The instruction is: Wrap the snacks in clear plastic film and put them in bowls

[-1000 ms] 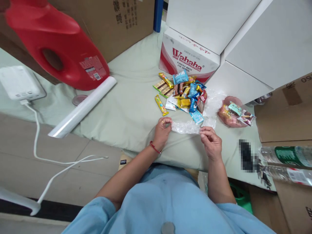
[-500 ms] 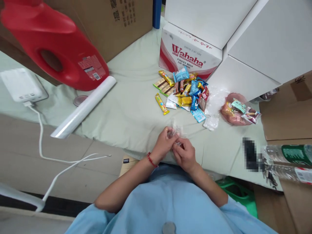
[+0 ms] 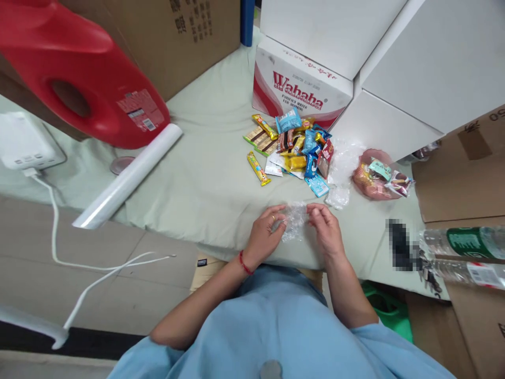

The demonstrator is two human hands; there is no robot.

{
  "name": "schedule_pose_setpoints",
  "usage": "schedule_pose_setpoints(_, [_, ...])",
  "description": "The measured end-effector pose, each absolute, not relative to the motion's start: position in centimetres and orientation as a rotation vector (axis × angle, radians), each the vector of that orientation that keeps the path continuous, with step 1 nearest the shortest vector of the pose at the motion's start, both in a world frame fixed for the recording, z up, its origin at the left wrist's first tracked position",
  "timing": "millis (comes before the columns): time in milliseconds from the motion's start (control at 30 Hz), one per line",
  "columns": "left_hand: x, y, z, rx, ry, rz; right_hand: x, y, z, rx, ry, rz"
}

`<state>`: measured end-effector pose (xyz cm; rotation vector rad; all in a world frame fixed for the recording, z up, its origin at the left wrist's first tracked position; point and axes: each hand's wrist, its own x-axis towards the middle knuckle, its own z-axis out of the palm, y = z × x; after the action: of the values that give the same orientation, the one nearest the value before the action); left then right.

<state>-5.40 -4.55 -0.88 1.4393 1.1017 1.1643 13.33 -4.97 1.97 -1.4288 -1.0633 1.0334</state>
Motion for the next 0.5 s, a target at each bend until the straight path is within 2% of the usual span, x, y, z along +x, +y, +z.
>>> schedule_pose_setpoints(133, [-5.6,-4.3,-1.1,1.300,1.131,1.252,13.2,-4.9,1.5,-1.406,-0.974,1.136])
schedule_pose_setpoints(367, [-6.4,-3.0,-1.4,0.480,0.967,1.217,13.8,-5.0,1.5,-1.251,-0.583,1.390])
schedule_pose_setpoints(500, [-6.1,-2.9,-1.0,0.445,0.987,1.211,14.0,-5.3,1.0,-1.292,-0.677,1.336])
